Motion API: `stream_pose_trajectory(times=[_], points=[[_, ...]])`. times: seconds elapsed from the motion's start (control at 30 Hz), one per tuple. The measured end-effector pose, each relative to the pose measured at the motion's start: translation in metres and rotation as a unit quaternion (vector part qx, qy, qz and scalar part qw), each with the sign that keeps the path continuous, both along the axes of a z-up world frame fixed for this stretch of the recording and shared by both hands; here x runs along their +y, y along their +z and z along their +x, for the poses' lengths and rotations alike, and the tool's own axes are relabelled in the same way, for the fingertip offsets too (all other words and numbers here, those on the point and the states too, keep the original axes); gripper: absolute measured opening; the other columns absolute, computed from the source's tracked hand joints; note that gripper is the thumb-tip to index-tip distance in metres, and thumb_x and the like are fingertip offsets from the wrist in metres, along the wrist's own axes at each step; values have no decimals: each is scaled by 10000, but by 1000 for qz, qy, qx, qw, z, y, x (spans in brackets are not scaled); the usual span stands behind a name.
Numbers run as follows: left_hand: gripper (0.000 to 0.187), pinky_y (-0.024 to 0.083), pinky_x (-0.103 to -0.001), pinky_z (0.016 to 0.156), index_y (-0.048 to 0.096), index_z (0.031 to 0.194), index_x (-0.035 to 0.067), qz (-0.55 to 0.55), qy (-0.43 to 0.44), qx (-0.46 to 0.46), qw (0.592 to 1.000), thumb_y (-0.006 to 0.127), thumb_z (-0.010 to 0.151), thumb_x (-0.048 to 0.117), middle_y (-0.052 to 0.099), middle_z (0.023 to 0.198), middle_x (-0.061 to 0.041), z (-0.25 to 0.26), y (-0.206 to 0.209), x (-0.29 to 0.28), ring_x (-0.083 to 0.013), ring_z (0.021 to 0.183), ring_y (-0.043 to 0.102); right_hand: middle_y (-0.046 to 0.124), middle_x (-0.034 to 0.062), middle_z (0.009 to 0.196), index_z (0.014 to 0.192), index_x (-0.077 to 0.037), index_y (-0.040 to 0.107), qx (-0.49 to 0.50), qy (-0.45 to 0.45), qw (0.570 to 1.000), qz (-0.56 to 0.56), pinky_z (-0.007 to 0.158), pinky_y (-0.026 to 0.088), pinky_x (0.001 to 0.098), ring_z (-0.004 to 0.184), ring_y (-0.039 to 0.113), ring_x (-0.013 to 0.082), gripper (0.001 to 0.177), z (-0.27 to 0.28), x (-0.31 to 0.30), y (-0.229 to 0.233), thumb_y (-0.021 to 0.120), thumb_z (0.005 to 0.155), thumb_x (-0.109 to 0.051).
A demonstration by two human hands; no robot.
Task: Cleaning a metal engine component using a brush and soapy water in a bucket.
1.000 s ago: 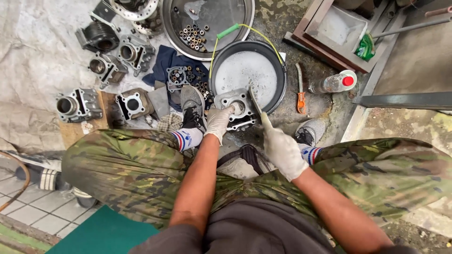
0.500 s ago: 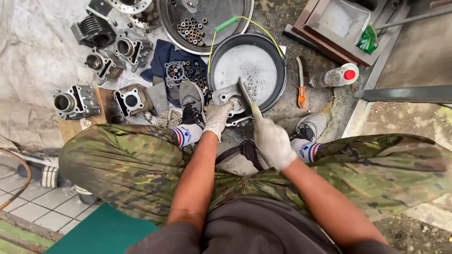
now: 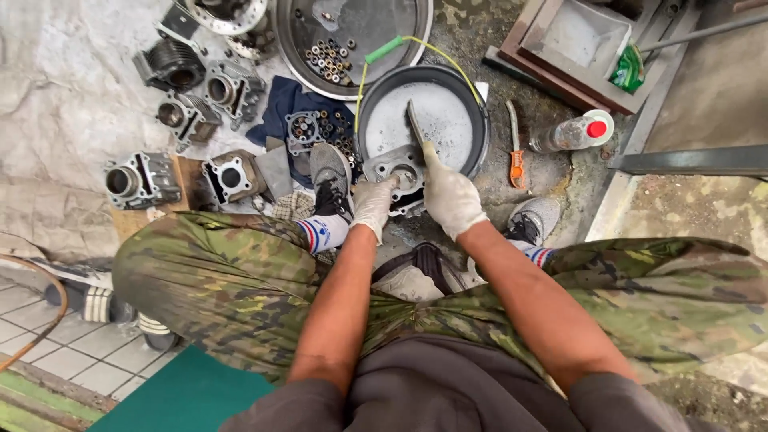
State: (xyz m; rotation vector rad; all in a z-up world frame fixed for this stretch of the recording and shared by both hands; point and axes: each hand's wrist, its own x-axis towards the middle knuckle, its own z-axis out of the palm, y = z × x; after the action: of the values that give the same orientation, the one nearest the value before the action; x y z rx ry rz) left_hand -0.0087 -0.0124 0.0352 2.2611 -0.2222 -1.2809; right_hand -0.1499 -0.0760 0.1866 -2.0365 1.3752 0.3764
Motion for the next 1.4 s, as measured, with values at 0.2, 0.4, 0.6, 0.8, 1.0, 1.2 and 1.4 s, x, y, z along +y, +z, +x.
stream_pose_trajectory(times=[0.2, 0.4, 0.6, 0.8, 1.0, 1.2, 1.4], points=[[767, 445, -497, 1098, 570, 1334, -7, 18, 17, 15, 1000, 788, 716, 392, 626, 1324, -277, -9, 14, -11, -432, 1306, 556, 671, 124, 746, 1646, -226, 200, 84, 113, 984, -109, 639, 634, 423, 704, 764, 304, 792, -65, 52, 23, 520, 925, -155], [853, 448, -485, 1116, 475, 1372, 28, 38, 43, -18, 998, 793, 719, 475, 578, 1371, -254, -10, 20, -16, -423, 1312, 552, 711, 156, 849, 1649, -266, 170, 67, 33, 996, -38, 767, 632, 506, 829, 763, 381, 764, -48, 28, -32, 484, 959, -170], [891, 445, -497, 1131, 428, 1475, 95, 48, 18, -31, 998, 777, 741, 458, 553, 1392, -220, -21, 28, -18, -422, 1328, 541, 673, 105, 726, 1654, -278, 213, 77, 10, 995, -58, 651, 643, 464, 693, 760, 343, 749, -70, 59, -8, 488, 965, -170], [848, 473, -490, 1096, 478, 1406, 0, 24, 87, -63, 994, 787, 719, 391, 617, 1316, -289, -22, 8, -15, -439, 1280, 580, 502, -76, 612, 1586, -322, 409, 136, 111, 860, -479, 384, 505, 273, 435, 586, 93, 617, -57, 75, -20, 461, 972, -309], [665, 503, -525, 1015, 567, 1259, -43, -38, 99, -67, 992, 813, 737, 288, 670, 1195, -310, -34, 34, -15, -451, 1225, 611, 592, -29, 645, 1623, -298, 313, 114, 91, 933, -330, 446, 589, 354, 496, 693, 179, 765, -41, 43, -21, 570, 904, -272], [801, 472, -497, 1092, 567, 1356, 37, -17, 11, -35, 999, 804, 672, 381, 654, 1310, -237, -15, 29, -20, -397, 1306, 566, 732, 230, 1007, 1594, -367, 314, 17, -147, 989, 20, 899, 584, 558, 1019, 719, 428, 653, -63, -18, 3, 507, 982, -248], [851, 507, -511, 1024, 609, 1302, 28, -2, -83, -69, 994, 861, 600, 437, 681, 1251, -220, -18, 46, -75, -394, 1229, 624, 686, 150, 1271, 1519, -613, 352, 71, -251, 960, 105, 1044, 519, 487, 1189, 655, 349, 518, -80, -27, 82, 472, 1023, -522]])
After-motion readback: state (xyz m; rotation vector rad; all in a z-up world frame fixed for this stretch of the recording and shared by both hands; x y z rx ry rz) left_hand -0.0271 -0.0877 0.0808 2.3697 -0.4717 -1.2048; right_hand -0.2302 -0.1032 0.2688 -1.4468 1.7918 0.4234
